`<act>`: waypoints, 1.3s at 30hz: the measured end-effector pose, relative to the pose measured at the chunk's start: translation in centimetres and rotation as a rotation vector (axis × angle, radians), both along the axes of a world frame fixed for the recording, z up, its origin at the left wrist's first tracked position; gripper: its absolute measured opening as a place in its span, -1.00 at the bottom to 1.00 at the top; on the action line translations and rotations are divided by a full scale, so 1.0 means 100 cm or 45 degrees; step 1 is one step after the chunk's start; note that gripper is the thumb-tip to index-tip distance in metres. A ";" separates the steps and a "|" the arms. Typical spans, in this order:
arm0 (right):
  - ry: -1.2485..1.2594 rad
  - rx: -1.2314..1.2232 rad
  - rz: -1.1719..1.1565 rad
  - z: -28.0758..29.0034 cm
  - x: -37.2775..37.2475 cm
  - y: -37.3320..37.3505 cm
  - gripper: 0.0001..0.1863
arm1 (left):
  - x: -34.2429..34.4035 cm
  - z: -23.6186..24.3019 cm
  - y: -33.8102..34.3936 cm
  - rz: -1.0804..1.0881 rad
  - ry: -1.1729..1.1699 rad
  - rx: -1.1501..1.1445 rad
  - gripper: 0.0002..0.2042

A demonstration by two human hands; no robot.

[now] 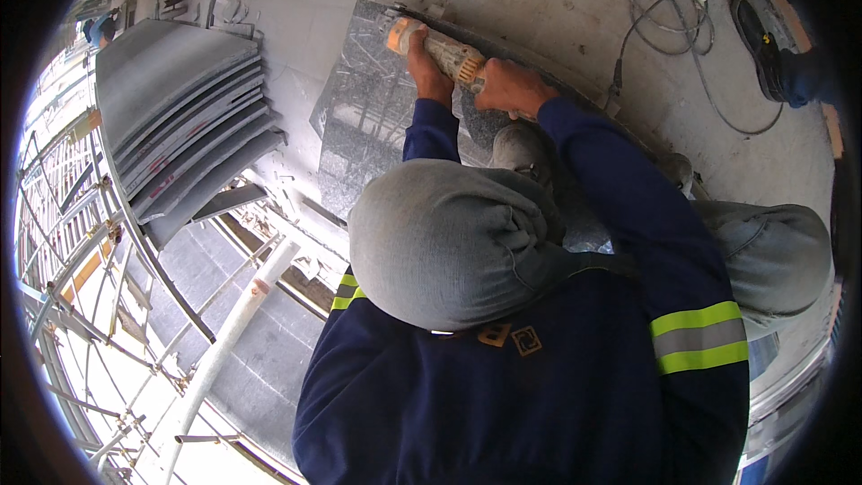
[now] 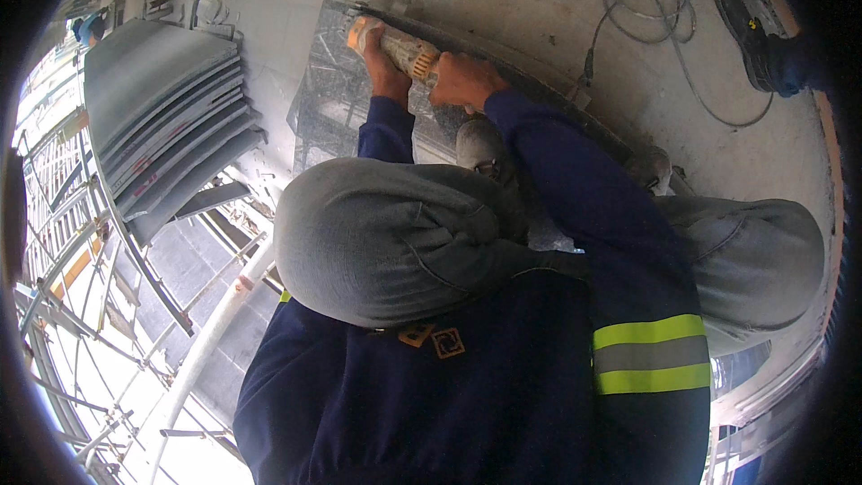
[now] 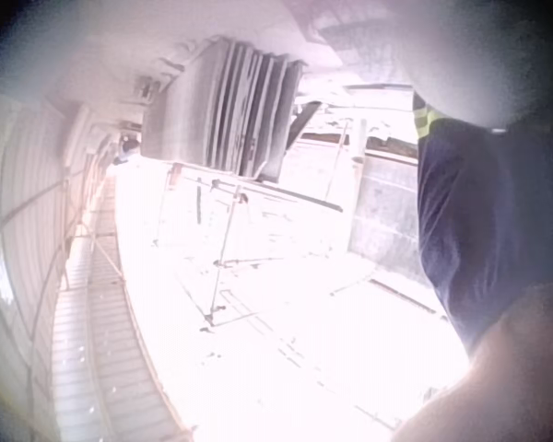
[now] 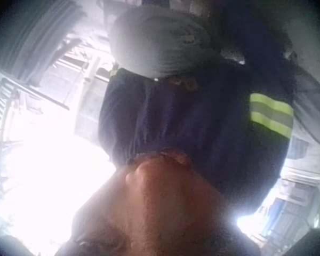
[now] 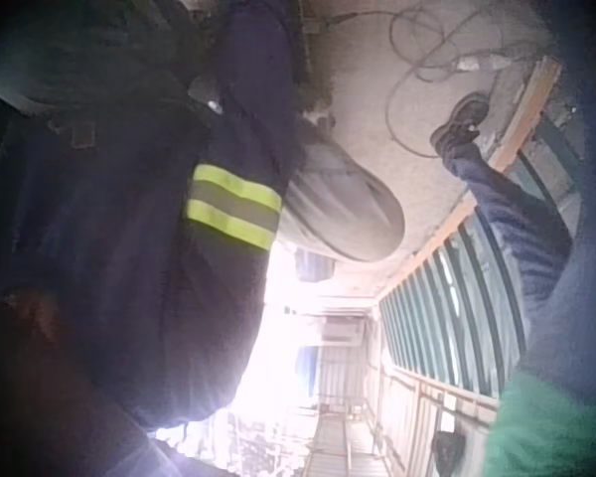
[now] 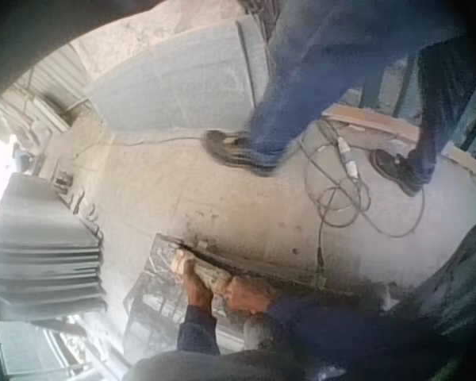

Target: The person removes a long metal strip from a curved surface, places it on the floor, and then uses an angle grinder to cut a metal sheet. The person handles the metal strip and sheet directly and operates the grinder with both hands.

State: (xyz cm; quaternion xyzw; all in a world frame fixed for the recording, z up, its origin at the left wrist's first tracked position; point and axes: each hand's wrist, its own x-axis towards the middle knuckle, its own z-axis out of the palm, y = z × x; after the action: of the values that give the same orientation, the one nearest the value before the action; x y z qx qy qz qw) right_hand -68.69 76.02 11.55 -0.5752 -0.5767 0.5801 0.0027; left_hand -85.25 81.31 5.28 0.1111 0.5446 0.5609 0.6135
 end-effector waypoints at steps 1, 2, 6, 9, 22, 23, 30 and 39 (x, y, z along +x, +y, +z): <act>0.001 -0.024 -0.004 -0.002 0.000 0.000 -0.57 | 0.001 -0.001 0.001 0.008 0.019 -0.004 -0.67; 0.011 0.000 -0.020 -0.004 -0.001 -0.001 -0.58 | 0.000 -0.001 0.001 -0.004 0.005 0.000 -0.67; 0.054 0.016 -0.038 0.004 0.001 -0.003 -0.56 | -0.004 0.000 0.001 -0.023 -0.032 0.003 -0.66; 0.062 0.035 -0.054 0.005 0.005 -0.007 -0.55 | -0.001 0.000 -0.003 -0.011 -0.042 -0.020 -0.65; 0.045 0.048 -0.026 0.019 0.010 -0.010 -0.58 | 0.001 -0.004 -0.007 -0.002 -0.017 -0.056 -0.63; 0.057 0.029 -0.020 0.018 0.010 -0.009 -0.57 | -0.001 -0.006 -0.007 -0.003 -0.010 -0.055 -0.63; 0.053 0.005 -0.012 0.007 0.006 -0.005 -0.47 | -0.007 -0.008 -0.004 0.029 -0.021 -0.064 -0.64; -0.061 0.013 -0.007 0.018 0.008 -0.009 -0.43 | -0.004 0.002 -0.010 -0.010 -0.052 -0.065 -0.62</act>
State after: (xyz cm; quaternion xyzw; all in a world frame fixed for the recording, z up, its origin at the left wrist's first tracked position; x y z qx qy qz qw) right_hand -67.93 75.08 13.30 -0.5905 -0.5781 0.5630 -0.0065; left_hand -85.61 80.29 5.51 0.0860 0.5458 0.5466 0.6292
